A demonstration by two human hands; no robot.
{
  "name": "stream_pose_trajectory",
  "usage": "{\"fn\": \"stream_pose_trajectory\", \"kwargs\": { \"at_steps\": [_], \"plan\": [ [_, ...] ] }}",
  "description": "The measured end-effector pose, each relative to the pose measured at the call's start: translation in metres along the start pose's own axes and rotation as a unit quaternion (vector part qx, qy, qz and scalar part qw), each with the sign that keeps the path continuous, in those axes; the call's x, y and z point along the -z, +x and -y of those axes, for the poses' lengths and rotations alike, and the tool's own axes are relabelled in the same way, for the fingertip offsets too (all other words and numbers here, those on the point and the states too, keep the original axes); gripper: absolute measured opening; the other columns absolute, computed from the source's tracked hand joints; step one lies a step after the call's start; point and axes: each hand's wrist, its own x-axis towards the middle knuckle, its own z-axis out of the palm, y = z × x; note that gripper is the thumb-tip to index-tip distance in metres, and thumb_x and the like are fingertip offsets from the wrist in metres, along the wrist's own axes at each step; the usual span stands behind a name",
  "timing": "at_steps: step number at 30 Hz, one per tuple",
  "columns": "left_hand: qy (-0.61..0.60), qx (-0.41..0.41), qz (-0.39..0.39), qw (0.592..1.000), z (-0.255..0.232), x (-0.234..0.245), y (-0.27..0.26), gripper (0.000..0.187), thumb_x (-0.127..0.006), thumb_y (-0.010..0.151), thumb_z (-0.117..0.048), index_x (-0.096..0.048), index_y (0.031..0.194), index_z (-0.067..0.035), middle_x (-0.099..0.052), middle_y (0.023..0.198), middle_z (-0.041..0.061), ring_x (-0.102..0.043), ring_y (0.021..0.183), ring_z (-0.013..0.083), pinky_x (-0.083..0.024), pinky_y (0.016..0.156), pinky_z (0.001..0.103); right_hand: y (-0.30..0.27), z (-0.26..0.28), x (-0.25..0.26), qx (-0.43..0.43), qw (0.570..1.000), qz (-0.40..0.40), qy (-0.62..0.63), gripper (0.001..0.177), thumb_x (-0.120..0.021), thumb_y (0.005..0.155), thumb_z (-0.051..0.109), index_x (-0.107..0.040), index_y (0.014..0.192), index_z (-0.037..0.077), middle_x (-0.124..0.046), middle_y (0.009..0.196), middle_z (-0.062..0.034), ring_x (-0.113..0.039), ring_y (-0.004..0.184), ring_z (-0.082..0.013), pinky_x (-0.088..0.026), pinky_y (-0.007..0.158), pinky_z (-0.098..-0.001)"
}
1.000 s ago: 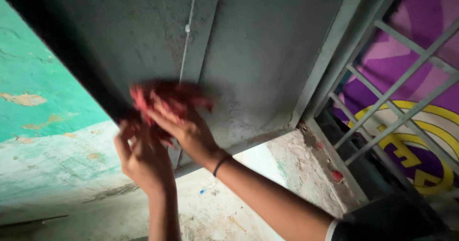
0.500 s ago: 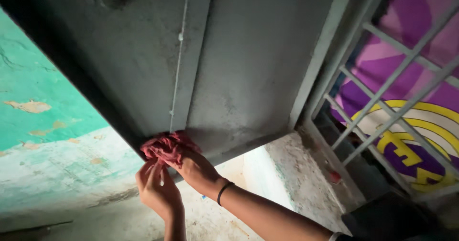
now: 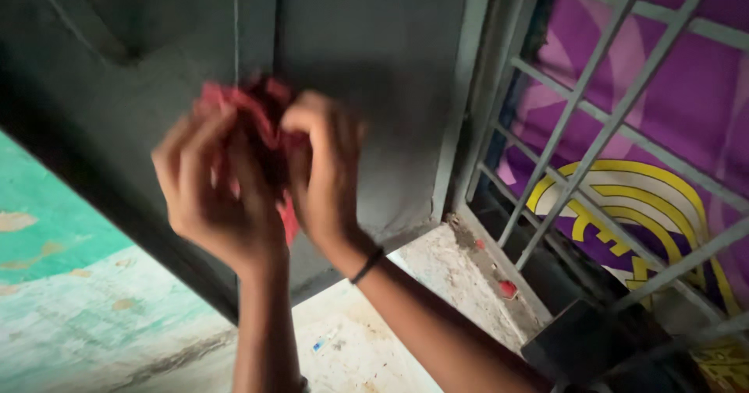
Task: The person wipes the bars of a window grille and the surface of a metal door using a red cloth, then rinses the cloth in a bucket of water.
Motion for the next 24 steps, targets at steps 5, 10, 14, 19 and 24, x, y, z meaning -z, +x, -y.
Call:
{"fn": "stream_pose_trajectory", "kwargs": {
  "at_steps": [5, 10, 14, 19, 24],
  "plan": [
    [0.068, -0.142, 0.025, 0.987, 0.01, -0.034, 0.053, 0.022, -0.073, 0.108, 0.006, -0.073, 0.126, -0.007, -0.063, 0.131, 0.008, -0.066, 0.122, 0.0213, -0.059, 0.103, 0.033, 0.07, -0.027, -0.017, 0.053, 0.996, -0.051, -0.053, 0.037, -0.058, 0.093, -0.01, -0.064, 0.116, 0.019, -0.062, 0.126, -0.0008, -0.055, 0.117, -0.021, -0.042, 0.1, -0.0343],
    [0.165, -0.179, 0.042, 0.969, 0.04, -0.022, 0.043, 0.03, -0.075, 0.101, 0.006, -0.08, 0.124, -0.013, -0.068, 0.128, 0.003, -0.065, 0.118, 0.0232, -0.057, 0.099, 0.032, 0.042, -0.071, -0.033, 0.11, 0.992, 0.019, -0.056, 0.048, -0.061, 0.094, -0.009, -0.063, 0.134, 0.019, -0.054, 0.136, -0.0059, -0.053, 0.128, -0.0248, -0.042, 0.111, -0.0419],
    [0.174, -0.128, 0.057, 0.975, 0.055, 0.001, 0.01, 0.031, -0.076, 0.096, 0.01, -0.082, 0.115, -0.014, -0.07, 0.12, 0.002, -0.066, 0.113, 0.0197, -0.059, 0.094, 0.028, -0.023, -0.08, -0.04, 0.041, 0.996, 0.067, -0.031, 0.047, -0.06, 0.098, -0.011, -0.063, 0.131, 0.023, -0.055, 0.132, -0.002, -0.054, 0.124, -0.0251, -0.047, 0.107, -0.036],
    [0.26, -0.041, 0.098, 0.96, 0.078, 0.05, -0.046, 0.03, -0.085, 0.095, 0.007, -0.083, 0.117, -0.013, -0.075, 0.107, 0.003, -0.065, 0.094, 0.0157, -0.054, 0.084, 0.029, -0.092, -0.082, -0.036, -0.01, 0.988, 0.156, -0.008, 0.058, -0.059, 0.087, -0.015, -0.064, 0.137, 0.014, -0.06, 0.136, -0.0073, -0.054, 0.133, -0.0325, -0.045, 0.113, -0.0433],
    [0.322, 0.102, 0.116, 0.934, 0.112, 0.111, -0.137, 0.015, -0.078, 0.101, 0.002, -0.081, 0.107, -0.011, -0.077, 0.11, 0.005, -0.073, 0.093, 0.0151, -0.057, 0.078, 0.029, -0.18, -0.08, -0.031, 0.022, 0.96, 0.277, 0.004, 0.038, -0.064, 0.097, 0.002, -0.063, 0.132, 0.017, -0.06, 0.145, -0.0067, -0.049, 0.145, -0.0316, -0.041, 0.123, -0.0435]
  ]
}}
